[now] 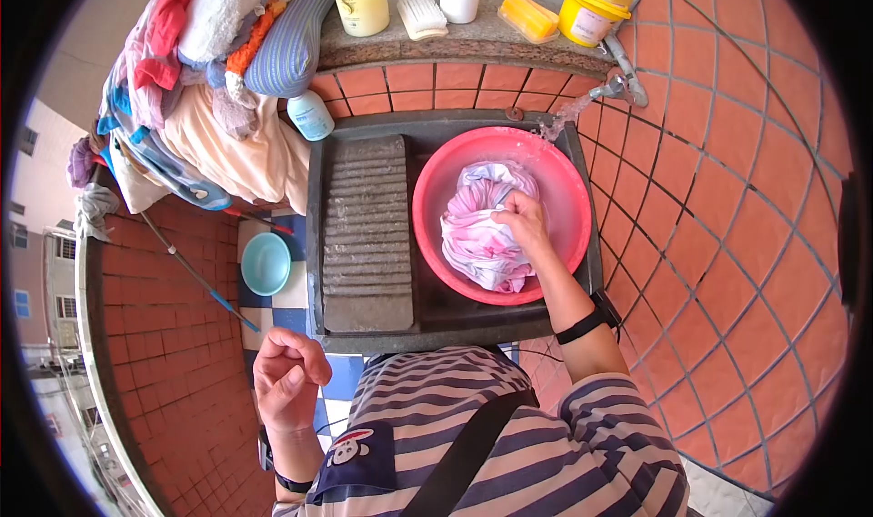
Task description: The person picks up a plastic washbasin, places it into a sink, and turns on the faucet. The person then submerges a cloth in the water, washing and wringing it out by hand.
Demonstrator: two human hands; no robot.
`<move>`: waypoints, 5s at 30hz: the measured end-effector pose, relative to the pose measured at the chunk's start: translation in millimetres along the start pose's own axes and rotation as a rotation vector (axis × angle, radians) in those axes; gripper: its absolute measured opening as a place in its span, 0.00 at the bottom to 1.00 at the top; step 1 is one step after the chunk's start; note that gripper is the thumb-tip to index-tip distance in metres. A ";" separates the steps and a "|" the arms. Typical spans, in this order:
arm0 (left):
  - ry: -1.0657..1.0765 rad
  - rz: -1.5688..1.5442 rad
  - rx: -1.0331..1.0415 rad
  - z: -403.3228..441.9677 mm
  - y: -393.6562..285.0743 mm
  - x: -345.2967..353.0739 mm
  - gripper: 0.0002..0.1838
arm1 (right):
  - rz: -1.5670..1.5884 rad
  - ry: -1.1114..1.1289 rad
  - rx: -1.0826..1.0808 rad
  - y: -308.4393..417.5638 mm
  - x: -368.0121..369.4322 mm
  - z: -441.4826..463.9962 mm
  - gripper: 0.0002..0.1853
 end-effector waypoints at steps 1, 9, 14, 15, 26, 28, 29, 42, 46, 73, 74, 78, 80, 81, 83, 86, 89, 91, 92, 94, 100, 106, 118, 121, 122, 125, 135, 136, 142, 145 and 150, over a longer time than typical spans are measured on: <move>0.011 0.000 -0.003 1.9 0.2 -1.3 0.19 | 0.165 -0.038 -0.011 40.3 -9.7 -0.7 0.16; 0.023 0.094 -0.136 28.2 28.5 -5.3 0.14 | 0.585 -0.190 -0.262 196.6 -69.8 2.3 0.13; 0.146 0.527 -0.292 71.1 88.9 -4.9 0.17 | 0.623 -0.330 -0.419 262.9 -107.3 -10.9 0.10; 0.160 0.655 -0.323 80.6 100.4 1.2 0.20 | 0.682 -0.433 -0.448 272.5 -114.1 -14.8 0.09; 0.512 0.759 0.020 142.9 234.2 87.5 0.32 | 0.902 0.066 -0.478 284.6 -125.6 -31.5 0.10; 0.483 0.536 -0.151 143.0 241.1 88.7 0.27 | 0.889 0.066 -0.500 281.0 -130.0 -33.7 0.10; 0.429 0.533 -0.141 143.6 242.5 87.9 0.22 | 0.874 -0.054 -0.466 281.6 -133.7 -36.4 0.08; 0.148 0.254 0.370 203.5 55.7 186.8 0.06 | 0.384 -0.729 -0.947 374.0 -237.5 -65.3 0.13; 0.054 0.448 0.539 216.3 52.6 198.7 0.05 | 0.877 -0.588 -1.126 401.3 -218.7 -61.7 0.07; -0.111 0.916 0.582 230.3 116.7 177.3 0.06 | 0.586 -0.847 -0.730 259.9 -187.0 -58.8 0.03; -0.132 0.944 0.494 227.0 143.6 153.4 0.06 | 0.590 -0.816 -0.620 219.4 -179.1 -54.4 0.03; -0.143 1.234 0.082 189.4 254.9 41.0 0.09 | 0.485 -0.773 -0.103 50.3 -132.0 -66.2 0.12; -0.050 1.334 0.045 156.5 297.9 4.1 0.11 | 0.120 -0.607 0.177 -32.4 -117.1 -85.9 0.09; -0.053 1.327 0.028 146.1 299.0 4.8 0.10 | -0.102 -0.496 0.307 -53.6 -112.9 -94.5 0.09; -0.025 1.344 -0.021 148.9 297.8 6.0 0.10 | -0.390 -0.422 0.383 -49.6 -107.2 -107.7 0.12; 0.091 1.418 -0.037 167.1 295.1 6.9 0.18 | -0.898 -0.404 0.227 -44.4 -101.4 -108.4 0.29; 0.121 1.377 -0.127 168.1 294.1 18.4 0.32 | -0.884 -0.360 0.108 -60.0 -98.8 -94.2 0.49; 0.066 1.361 -0.167 174.8 300.1 18.0 0.51 | -0.656 -0.255 0.215 -57.1 -94.1 -78.6 0.58; 0.021 1.297 -0.361 185.7 303.3 14.3 0.57 | -0.577 -0.186 0.382 -57.3 -90.8 -73.2 0.60; 0.039 1.214 -0.591 200.4 300.7 14.4 0.69 | -0.563 -0.191 0.442 -59.3 -85.0 -64.6 0.52; 0.275 0.839 -0.930 206.4 293.6 26.8 0.62 | 0.153 0.193 0.184 -17.7 -8.0 -94.8 0.20; 0.419 0.679 -1.060 227.7 293.1 21.4 0.37 | -0.097 0.285 -0.059 11.8 41.1 -108.2 0.18; 0.308 0.579 -0.457 247.8 176.0 105.4 0.16 | 0.657 -0.140 0.652 -83.3 -84.5 -148.4 0.44; 0.434 0.538 -0.372 234.2 113.9 158.8 0.25 | 0.956 -0.296 0.861 -107.2 -76.3 -143.5 0.58; 0.424 0.504 -0.328 223.2 94.4 175.6 0.27 | 1.190 -0.370 0.986 -107.0 -70.4 -136.8 0.63; 0.533 0.394 -0.223 186.3 40.6 227.5 0.36 | 1.402 -0.334 1.109 -77.2 -48.8 -103.6 0.66; 0.482 0.384 0.040 151.6 -40.2 165.2 0.39 | 1.632 0.004 0.296 -11.9 -23.9 -10.6 0.58; 0.458 0.391 0.046 157.6 -40.5 154.3 0.39 | 1.601 -0.003 0.249 -0.8 -33.5 -3.7 0.58; 0.361 0.376 0.020 228.7 14.8 116.3 0.39 | 1.297 -0.010 -0.045 85.1 -110.5 13.1 0.56; 0.241 0.427 0.141 242.6 75.6 115.5 0.26 | 1.114 0.003 -0.175 133.7 -139.0 10.6 0.55; 0.092 0.411 0.191 235.6 176.5 141.6 0.17 | 0.717 0.071 -0.424 218.5 -165.9 12.0 0.54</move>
Point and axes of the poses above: each hand's wrist, its own z-axis towards the middle knuckle, its own x-axis out of the palm, y = z × x, the point moved 2 cm from there along z, towards the middle knuckle, and after that the axes turned 4 degrees about -x, right-handed, at the moved point
